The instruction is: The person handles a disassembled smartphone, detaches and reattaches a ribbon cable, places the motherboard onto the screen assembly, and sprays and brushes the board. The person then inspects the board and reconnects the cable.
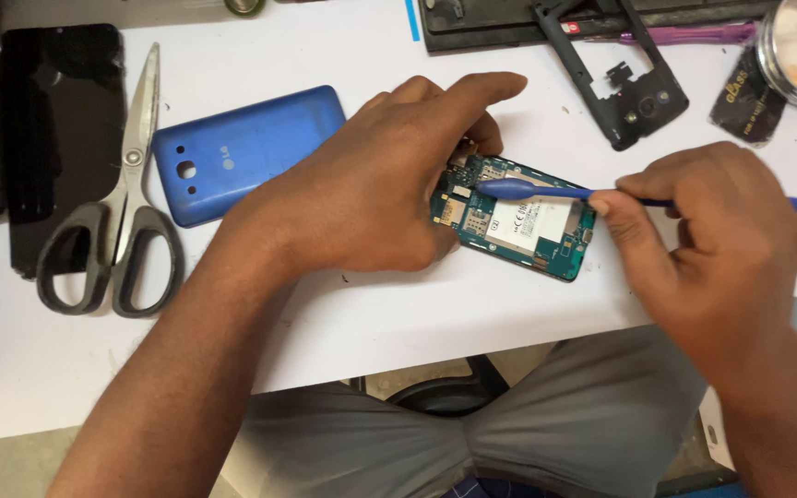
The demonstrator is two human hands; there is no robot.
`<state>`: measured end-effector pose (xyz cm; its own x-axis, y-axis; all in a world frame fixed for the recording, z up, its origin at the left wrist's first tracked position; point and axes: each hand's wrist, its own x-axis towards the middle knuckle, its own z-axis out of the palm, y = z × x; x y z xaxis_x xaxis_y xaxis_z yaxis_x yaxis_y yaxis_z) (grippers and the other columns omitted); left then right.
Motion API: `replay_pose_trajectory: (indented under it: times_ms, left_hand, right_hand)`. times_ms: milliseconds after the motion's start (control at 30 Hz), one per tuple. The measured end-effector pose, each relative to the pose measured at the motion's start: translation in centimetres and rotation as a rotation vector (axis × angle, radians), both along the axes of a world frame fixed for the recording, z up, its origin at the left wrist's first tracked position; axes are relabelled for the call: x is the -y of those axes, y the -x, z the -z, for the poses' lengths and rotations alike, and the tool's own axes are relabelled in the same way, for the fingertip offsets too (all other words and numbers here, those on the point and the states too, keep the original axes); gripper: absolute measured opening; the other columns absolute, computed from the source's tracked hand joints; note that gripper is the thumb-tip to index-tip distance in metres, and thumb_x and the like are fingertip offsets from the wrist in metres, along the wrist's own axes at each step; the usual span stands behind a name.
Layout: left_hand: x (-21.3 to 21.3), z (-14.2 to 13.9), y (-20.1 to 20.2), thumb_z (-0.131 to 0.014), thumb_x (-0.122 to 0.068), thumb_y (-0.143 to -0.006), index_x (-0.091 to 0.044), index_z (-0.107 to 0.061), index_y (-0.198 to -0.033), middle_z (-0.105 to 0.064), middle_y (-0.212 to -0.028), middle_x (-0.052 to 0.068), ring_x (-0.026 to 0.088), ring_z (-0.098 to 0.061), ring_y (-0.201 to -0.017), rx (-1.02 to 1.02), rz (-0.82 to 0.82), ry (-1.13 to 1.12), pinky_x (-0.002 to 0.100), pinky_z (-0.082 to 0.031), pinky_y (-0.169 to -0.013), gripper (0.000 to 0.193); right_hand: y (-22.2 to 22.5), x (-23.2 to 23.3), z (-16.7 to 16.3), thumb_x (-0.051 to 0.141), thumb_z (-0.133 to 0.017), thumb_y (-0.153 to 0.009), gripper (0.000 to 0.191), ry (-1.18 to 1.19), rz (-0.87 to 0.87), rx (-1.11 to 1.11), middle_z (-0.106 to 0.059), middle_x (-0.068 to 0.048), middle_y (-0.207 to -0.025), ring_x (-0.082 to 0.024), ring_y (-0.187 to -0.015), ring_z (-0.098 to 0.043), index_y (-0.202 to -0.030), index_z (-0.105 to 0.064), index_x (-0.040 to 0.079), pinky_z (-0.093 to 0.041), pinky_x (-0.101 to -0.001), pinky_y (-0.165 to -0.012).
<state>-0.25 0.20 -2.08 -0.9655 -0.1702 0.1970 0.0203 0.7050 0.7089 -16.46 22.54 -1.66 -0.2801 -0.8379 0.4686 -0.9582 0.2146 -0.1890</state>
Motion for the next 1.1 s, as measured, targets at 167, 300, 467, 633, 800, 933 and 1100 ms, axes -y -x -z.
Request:
replay_pose_trajectory:
  times_ms: [167,300,467,633,800,933,1100]
  left_hand:
    - [0.1,0.1,-0.1,-0.078,-0.001,-0.065,-0.004,-0.04,-0.152,-0.071,-0.119,0.013,0.032,-0.062,-0.115,-0.069,0.041,0.046,0.045,-0.05,-0.1,0.095]
    - [-0.2,0.1,0.0,-0.078,-0.002,-0.067,-0.006,-0.038,-0.154,-0.068,-0.117,0.014,0.03,-0.063,-0.114,-0.008,0.001,-0.035,0.04,-0.054,-0.095,0.096]
    - [-0.2,-0.4,-0.2,-0.077,-0.001,-0.067,-0.003,-0.037,-0.154,-0.069,-0.114,0.013,0.029,-0.063,-0.112,-0.013,0.014,-0.035,0.04,-0.055,-0.094,0.096]
    - [-0.2,-0.3,0.2,-0.075,-0.001,-0.065,-0.004,-0.038,-0.15,-0.07,-0.112,0.011,0.027,-0.064,-0.112,0.049,-0.009,-0.054,0.039,-0.055,-0.092,0.093]
    - [-0.1,-0.2,0.0,-0.076,0.0,-0.063,-0.003,-0.04,-0.149,-0.068,-0.116,0.013,0.029,-0.063,-0.117,0.031,0.001,-0.042,0.04,-0.054,-0.096,0.093]
    - [-0.2,-0.8,0.0,-0.078,-0.001,-0.064,-0.003,-0.042,-0.147,-0.066,-0.119,0.014,0.031,-0.062,-0.12,0.017,0.015,-0.063,0.041,-0.053,-0.099,0.091]
    - [-0.2,-1.0,0.0,-0.079,-0.003,-0.064,-0.003,-0.044,-0.144,-0.066,-0.12,0.013,0.031,-0.061,-0.121,-0.008,0.033,-0.072,0.041,-0.052,-0.1,0.088]
  right_hand:
    - [0.6,0.4,-0.1,0.011,-0.08,-0.107,0.019,0.028,0.0,-0.016,-0.063,-0.011,-0.092,-0.021,-0.078,-0.059,-0.1,-0.069,-0.003,-0.044,-0.0315,-0.067]
    - [0.5,0.5,0.3,0.009,-0.083,-0.101,0.019,0.035,0.01,0.018,-0.064,-0.012,-0.089,-0.023,-0.073,-0.057,-0.095,-0.07,-0.003,-0.042,-0.0318,-0.058]
    - [1.1,0.0,0.5,0.008,-0.082,-0.104,0.019,0.024,0.038,0.059,-0.064,-0.011,-0.084,-0.02,-0.071,-0.058,-0.095,-0.071,-0.004,-0.041,-0.0298,-0.058]
    - [0.7,-3.2,0.3,0.013,-0.081,-0.107,0.022,0.014,0.154,0.173,-0.064,-0.012,-0.093,-0.015,-0.073,-0.057,-0.099,-0.068,-0.004,-0.04,-0.0264,-0.059]
    - [1.3,-3.7,1.0,0.012,-0.079,-0.099,0.02,0.017,0.174,0.126,-0.065,-0.014,-0.091,-0.018,-0.067,-0.056,-0.098,-0.069,-0.005,-0.039,-0.0283,-0.054]
    - [1.6,-2.4,1.9,0.012,-0.084,-0.106,0.022,0.055,0.05,0.018,-0.066,-0.011,-0.088,-0.02,-0.076,-0.06,-0.097,-0.069,-0.003,-0.041,-0.029,-0.06]
    - [1.8,-3.6,0.9,0.01,-0.084,-0.104,0.021,0.049,0.083,0.027,-0.067,-0.011,-0.088,-0.02,-0.072,-0.058,-0.096,-0.069,-0.002,-0.039,-0.0293,-0.058]
